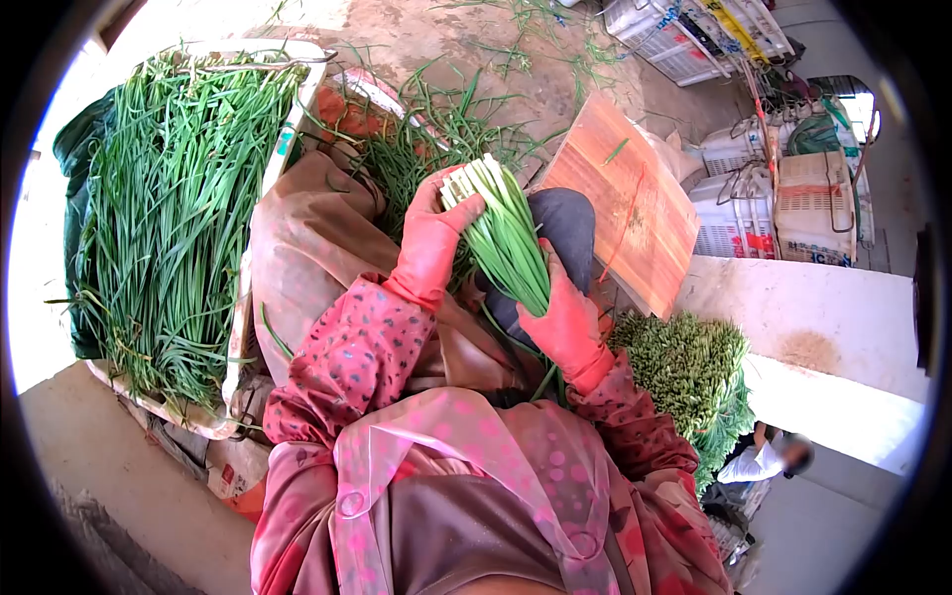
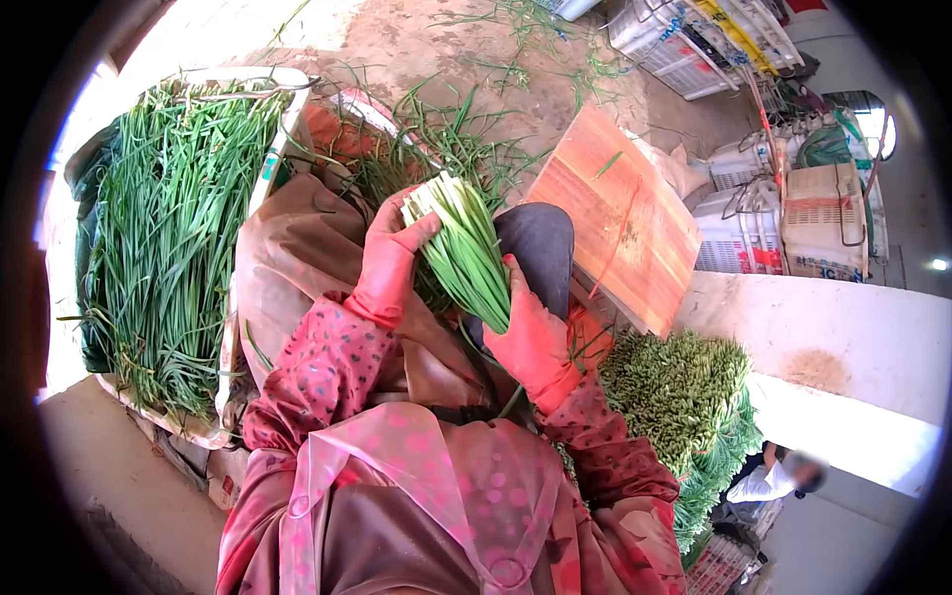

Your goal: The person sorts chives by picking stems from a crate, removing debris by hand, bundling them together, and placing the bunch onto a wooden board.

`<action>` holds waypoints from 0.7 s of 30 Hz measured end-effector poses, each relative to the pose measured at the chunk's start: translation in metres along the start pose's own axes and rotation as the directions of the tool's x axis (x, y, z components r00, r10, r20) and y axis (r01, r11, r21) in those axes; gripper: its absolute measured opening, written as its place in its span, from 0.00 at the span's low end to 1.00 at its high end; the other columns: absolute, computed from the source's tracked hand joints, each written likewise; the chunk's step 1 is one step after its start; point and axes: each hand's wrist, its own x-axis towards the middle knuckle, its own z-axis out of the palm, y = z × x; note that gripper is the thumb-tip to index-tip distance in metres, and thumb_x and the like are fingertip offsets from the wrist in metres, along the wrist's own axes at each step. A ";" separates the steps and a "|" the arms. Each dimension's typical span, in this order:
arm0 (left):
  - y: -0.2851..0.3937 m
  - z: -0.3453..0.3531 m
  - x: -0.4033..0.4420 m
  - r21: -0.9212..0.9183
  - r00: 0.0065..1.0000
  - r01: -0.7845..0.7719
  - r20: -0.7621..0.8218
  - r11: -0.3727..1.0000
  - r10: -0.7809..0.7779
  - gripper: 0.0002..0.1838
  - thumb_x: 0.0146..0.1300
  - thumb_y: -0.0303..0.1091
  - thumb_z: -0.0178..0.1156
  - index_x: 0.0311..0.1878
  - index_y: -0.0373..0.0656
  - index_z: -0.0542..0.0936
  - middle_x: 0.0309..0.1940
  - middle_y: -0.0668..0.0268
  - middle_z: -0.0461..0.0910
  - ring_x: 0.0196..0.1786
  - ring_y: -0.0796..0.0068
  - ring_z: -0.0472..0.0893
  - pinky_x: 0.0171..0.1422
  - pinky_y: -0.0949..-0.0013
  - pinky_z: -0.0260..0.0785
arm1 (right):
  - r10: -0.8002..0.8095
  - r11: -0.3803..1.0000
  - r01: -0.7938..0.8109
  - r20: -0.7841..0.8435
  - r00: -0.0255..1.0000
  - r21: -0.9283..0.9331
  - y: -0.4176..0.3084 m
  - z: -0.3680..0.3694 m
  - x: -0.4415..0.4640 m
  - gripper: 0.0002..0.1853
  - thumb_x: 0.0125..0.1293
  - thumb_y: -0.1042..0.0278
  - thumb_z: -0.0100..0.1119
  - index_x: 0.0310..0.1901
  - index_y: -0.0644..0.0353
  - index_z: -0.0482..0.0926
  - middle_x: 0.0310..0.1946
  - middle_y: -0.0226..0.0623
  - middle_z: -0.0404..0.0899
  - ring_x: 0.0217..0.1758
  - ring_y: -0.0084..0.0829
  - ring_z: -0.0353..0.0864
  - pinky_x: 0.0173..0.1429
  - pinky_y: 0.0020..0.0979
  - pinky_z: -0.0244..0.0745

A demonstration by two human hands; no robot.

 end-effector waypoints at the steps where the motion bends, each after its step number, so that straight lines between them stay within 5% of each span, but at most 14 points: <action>1: -0.003 -0.003 0.002 0.053 1.000 -0.017 -0.003 0.998 0.018 0.20 0.60 0.25 0.65 0.54 0.35 0.73 0.43 0.67 0.80 0.43 0.78 0.78 0.53 0.73 0.70 | -0.024 0.999 0.023 -0.010 1.000 -0.034 0.003 0.003 -0.001 0.43 0.54 0.61 0.63 0.71 0.53 0.54 0.54 0.50 0.76 0.53 0.51 0.77 0.55 0.44 0.74; 6: -0.016 -0.019 0.023 0.259 0.999 -0.012 -0.031 0.966 0.020 0.11 0.63 0.31 0.64 0.44 0.35 0.77 0.30 0.70 0.79 0.34 0.83 0.74 0.42 0.77 0.67 | -0.011 0.997 0.009 0.025 1.000 0.072 0.026 0.009 -0.008 0.40 0.54 0.60 0.63 0.69 0.57 0.58 0.51 0.50 0.78 0.50 0.48 0.81 0.52 0.43 0.75; 7: -0.018 -0.027 0.032 0.386 0.983 -0.149 -0.038 0.910 0.178 0.12 0.67 0.36 0.59 0.42 0.35 0.77 0.28 0.66 0.79 0.34 0.78 0.78 0.41 0.75 0.71 | -0.093 0.959 0.070 0.072 0.993 0.274 0.042 0.011 -0.007 0.37 0.55 0.62 0.65 0.66 0.60 0.62 0.48 0.47 0.80 0.47 0.43 0.82 0.50 0.39 0.76; 8: -0.008 -0.042 0.048 0.245 0.994 0.038 -0.107 0.969 -0.011 0.14 0.69 0.39 0.56 0.43 0.34 0.77 0.29 0.63 0.80 0.35 0.74 0.80 0.41 0.72 0.73 | -0.179 0.877 0.114 0.096 0.979 0.467 0.054 0.009 -0.006 0.33 0.56 0.65 0.66 0.63 0.63 0.66 0.45 0.43 0.81 0.44 0.38 0.83 0.49 0.34 0.78; 9: 0.002 -0.056 0.059 0.088 0.967 0.223 -0.145 0.971 -0.209 0.17 0.70 0.42 0.54 0.43 0.34 0.77 0.30 0.60 0.81 0.35 0.70 0.82 0.42 0.69 0.75 | -0.167 0.878 0.107 0.089 0.982 0.466 0.055 -0.003 -0.008 0.33 0.56 0.65 0.66 0.63 0.63 0.66 0.45 0.43 0.81 0.44 0.38 0.83 0.49 0.34 0.78; 11: 0.016 -0.055 0.055 0.084 0.967 0.181 -0.199 0.980 -0.161 0.22 0.71 0.47 0.51 0.45 0.33 0.77 0.33 0.56 0.82 0.36 0.64 0.84 0.41 0.64 0.78 | -0.131 0.528 -0.364 0.497 0.858 0.767 0.051 -0.037 -0.009 0.29 0.56 0.66 0.66 0.58 0.66 0.70 0.40 0.38 0.81 0.37 0.30 0.82 0.42 0.30 0.78; 12: 0.014 -0.062 0.053 0.073 0.965 0.244 -0.119 0.967 -0.234 0.30 0.68 0.55 0.53 0.53 0.32 0.74 0.44 0.53 0.81 0.43 0.63 0.83 0.48 0.62 0.77 | -0.147 0.491 -0.433 0.561 0.814 0.756 0.059 -0.043 -0.006 0.36 0.55 0.63 0.67 0.64 0.66 0.65 0.38 0.38 0.80 0.34 0.28 0.81 0.37 0.28 0.76; 13: 0.015 -0.054 0.040 0.075 0.966 0.245 -0.110 0.967 -0.236 0.30 0.68 0.55 0.53 0.53 0.32 0.74 0.44 0.53 0.81 0.43 0.63 0.83 0.48 0.62 0.77 | -0.143 0.488 -0.429 0.554 0.820 0.760 0.062 -0.044 -0.004 0.36 0.55 0.63 0.67 0.64 0.66 0.65 0.38 0.38 0.80 0.34 0.28 0.81 0.37 0.28 0.76; 14: 0.014 -0.045 0.022 0.090 0.947 0.312 0.044 0.946 -0.317 0.34 0.66 0.58 0.54 0.58 0.33 0.71 0.50 0.53 0.78 0.48 0.62 0.82 0.51 0.60 0.76 | -0.268 0.352 -0.455 0.554 0.788 0.818 0.063 -0.044 -0.002 0.39 0.55 0.62 0.66 0.67 0.65 0.62 0.38 0.37 0.80 0.32 0.28 0.80 0.35 0.27 0.76; 15: 0.013 -0.037 0.007 0.114 0.901 0.374 0.191 0.920 -0.390 0.39 0.63 0.61 0.56 0.62 0.33 0.68 0.56 0.52 0.75 0.52 0.61 0.80 0.55 0.58 0.74 | -0.393 0.211 -0.489 0.532 0.751 0.846 0.063 -0.042 -0.001 0.41 0.56 0.60 0.66 0.69 0.65 0.59 0.39 0.37 0.80 0.31 0.27 0.79 0.34 0.26 0.76; 18: -0.008 -0.018 -0.021 -0.004 0.707 0.426 0.625 0.905 -0.331 0.45 0.58 0.63 0.59 0.69 0.38 0.62 0.64 0.55 0.70 0.62 0.58 0.74 0.63 0.54 0.69 | -0.474 0.079 -0.583 0.545 0.692 0.809 0.053 -0.024 -0.003 0.45 0.57 0.56 0.64 0.71 0.66 0.54 0.37 0.34 0.79 0.28 0.25 0.76 0.32 0.24 0.74; 19: -0.010 -0.011 -0.022 -0.057 0.652 0.529 0.666 0.846 -0.363 0.44 0.59 0.62 0.60 0.69 0.38 0.62 0.64 0.55 0.69 0.64 0.57 0.71 0.65 0.52 0.67 | -0.522 -0.017 -0.670 0.565 0.639 0.742 0.051 -0.016 -0.003 0.45 0.57 0.56 0.64 0.71 0.66 0.54 0.37 0.34 0.79 0.28 0.25 0.76 0.32 0.24 0.74; 21: -0.008 0.018 -0.026 -0.308 0.734 0.546 0.624 0.779 -0.267 0.42 0.59 0.59 0.60 0.67 0.37 0.64 0.62 0.55 0.71 0.62 0.57 0.73 0.66 0.53 0.66 | -0.620 0.000 -0.743 0.582 0.525 0.670 0.051 0.002 0.000 0.44 0.57 0.51 0.65 0.70 0.65 0.57 0.39 0.35 0.79 0.32 0.27 0.78 0.36 0.25 0.77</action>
